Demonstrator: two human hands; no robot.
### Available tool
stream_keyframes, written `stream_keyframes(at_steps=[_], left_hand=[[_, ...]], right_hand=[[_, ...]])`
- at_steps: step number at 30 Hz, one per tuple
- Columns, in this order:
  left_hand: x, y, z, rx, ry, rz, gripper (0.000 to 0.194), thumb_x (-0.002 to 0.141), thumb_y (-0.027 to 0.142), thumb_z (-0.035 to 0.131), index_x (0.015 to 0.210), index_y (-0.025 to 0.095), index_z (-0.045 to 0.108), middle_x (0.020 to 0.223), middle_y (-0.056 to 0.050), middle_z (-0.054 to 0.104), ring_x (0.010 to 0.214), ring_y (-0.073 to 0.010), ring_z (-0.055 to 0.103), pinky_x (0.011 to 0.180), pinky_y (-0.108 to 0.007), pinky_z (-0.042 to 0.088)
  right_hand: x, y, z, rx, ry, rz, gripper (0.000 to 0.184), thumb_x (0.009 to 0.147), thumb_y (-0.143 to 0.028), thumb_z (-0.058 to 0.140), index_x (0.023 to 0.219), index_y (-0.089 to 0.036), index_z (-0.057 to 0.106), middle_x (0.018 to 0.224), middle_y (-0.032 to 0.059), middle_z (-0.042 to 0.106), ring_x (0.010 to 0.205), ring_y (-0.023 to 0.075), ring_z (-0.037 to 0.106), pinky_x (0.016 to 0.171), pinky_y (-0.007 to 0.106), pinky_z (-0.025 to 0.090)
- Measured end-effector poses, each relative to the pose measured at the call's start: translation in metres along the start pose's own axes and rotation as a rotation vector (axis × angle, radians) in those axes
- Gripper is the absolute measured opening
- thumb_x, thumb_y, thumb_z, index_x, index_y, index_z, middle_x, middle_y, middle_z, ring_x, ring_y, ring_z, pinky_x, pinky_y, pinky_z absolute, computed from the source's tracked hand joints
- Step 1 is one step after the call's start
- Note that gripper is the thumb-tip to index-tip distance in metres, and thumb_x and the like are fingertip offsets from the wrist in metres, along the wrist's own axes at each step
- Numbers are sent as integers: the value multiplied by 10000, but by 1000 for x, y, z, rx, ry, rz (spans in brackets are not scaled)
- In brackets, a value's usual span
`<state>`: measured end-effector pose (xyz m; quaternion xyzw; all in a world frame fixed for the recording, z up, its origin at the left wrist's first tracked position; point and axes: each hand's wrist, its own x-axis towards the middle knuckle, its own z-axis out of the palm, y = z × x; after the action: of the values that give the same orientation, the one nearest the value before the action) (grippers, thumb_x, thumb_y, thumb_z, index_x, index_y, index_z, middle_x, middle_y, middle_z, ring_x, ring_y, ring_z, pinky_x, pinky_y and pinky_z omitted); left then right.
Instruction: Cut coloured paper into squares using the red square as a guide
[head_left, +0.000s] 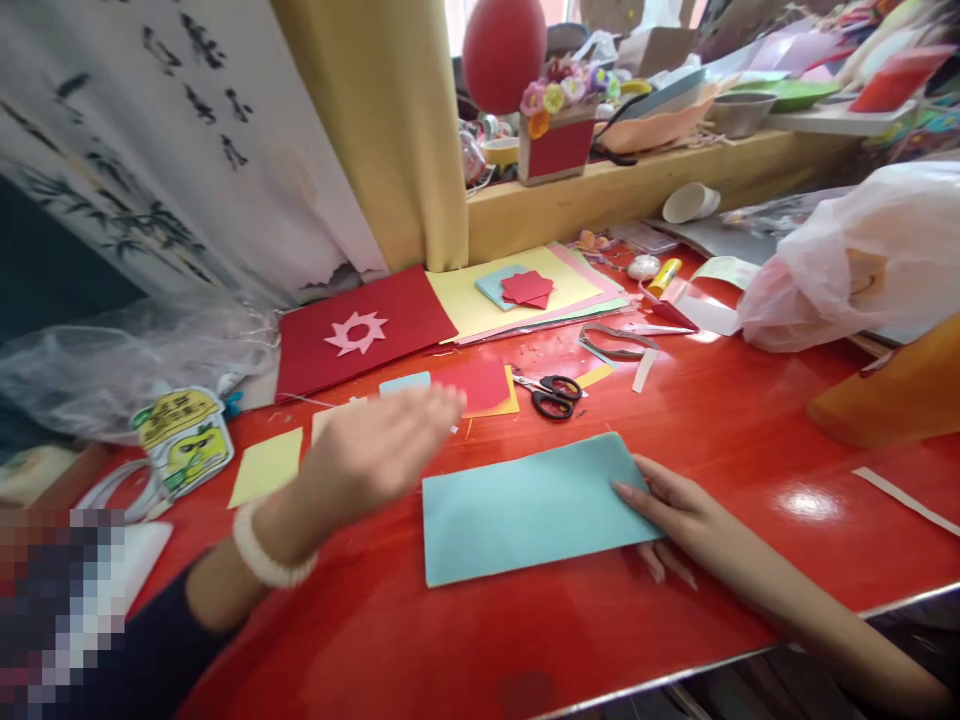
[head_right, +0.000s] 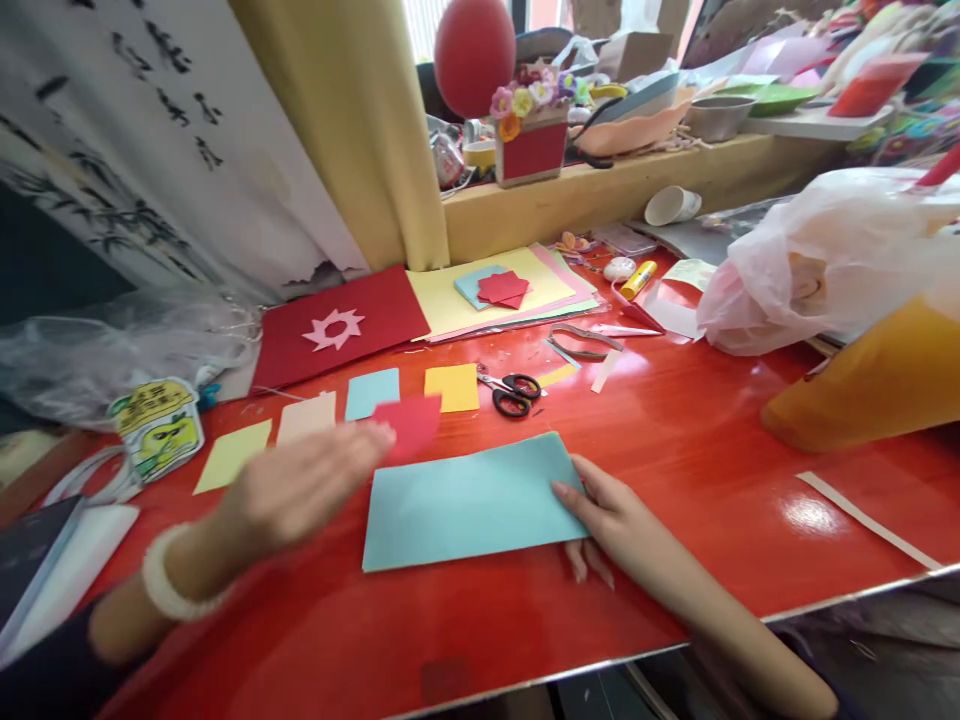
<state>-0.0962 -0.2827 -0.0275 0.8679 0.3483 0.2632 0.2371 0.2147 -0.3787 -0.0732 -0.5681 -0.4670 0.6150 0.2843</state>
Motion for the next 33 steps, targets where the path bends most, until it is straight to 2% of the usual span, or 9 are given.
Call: stream_keyframes(at_steps=[3,7,13,17,21,24,27,30,33], left_hand=[[-82,10,27,251,-163,173,531,894,125,468,1395,298,422,1286,-77,612,1213,-274,567,995,-520,509],[-120,19,40,550,-155,289,433,898,55,421,1315,115,523,1241,-187,621,1177,-303,589,943,-472,545],[-125,25,28,386,-29,127,282,909,296,507,1131,193,648,1139,-121,685,1071,-260,646,927,-462,544],[-122,18,13,-29,213,-335,430,846,404,592,1242,246,539,1321,-104,569,1242,-262,522,1040,-487,445],[-112,10,4,-601,192,-737,777,740,399,715,1390,203,337,1395,-185,483,1241,-271,528,1000,-435,477],[-107,15,3,-855,132,-755,659,747,323,715,1316,182,414,1193,-150,646,1065,-235,645,955,-407,500],[-106,21,3,-828,214,-691,464,748,289,712,1148,181,502,958,-71,723,875,-193,691,847,-362,538],[-111,19,0,-666,284,-560,360,788,318,676,1089,202,517,977,-44,717,877,-180,677,791,-334,540],[-120,10,-2,-526,206,-444,261,834,344,617,1052,212,562,1086,-47,684,1015,-191,638,890,-349,511]], right_hand=[[-1,-2,9,31,-13,-13,401,933,-448,433,1187,-144,369,424,-42,563,279,61,383,318,130,271],[-5,-9,22,10,-15,-44,447,913,-449,480,1215,-131,397,403,-47,535,279,51,354,320,127,252],[-11,-14,40,-12,51,-61,422,884,-456,535,1164,-153,450,390,-67,472,305,55,320,331,153,233],[-12,-14,46,10,76,-122,331,884,-446,549,1092,-197,482,429,-69,445,328,74,340,329,194,237],[-13,-17,53,89,112,-159,271,865,-430,589,1017,-230,489,471,-69,434,333,74,375,304,198,226],[-15,-20,59,90,76,-145,242,878,-427,574,982,-229,480,442,-72,439,325,74,390,301,185,253],[-15,-22,60,8,36,-172,274,894,-453,536,1054,-238,479,558,-26,581,439,120,538,374,215,405],[-10,-19,57,-189,113,-312,336,880,-468,553,1129,-246,506,967,46,672,868,198,648,730,309,549],[0,-12,54,-326,144,-407,356,877,-481,549,1140,-243,522,1183,60,612,1133,258,552,1000,420,445]])
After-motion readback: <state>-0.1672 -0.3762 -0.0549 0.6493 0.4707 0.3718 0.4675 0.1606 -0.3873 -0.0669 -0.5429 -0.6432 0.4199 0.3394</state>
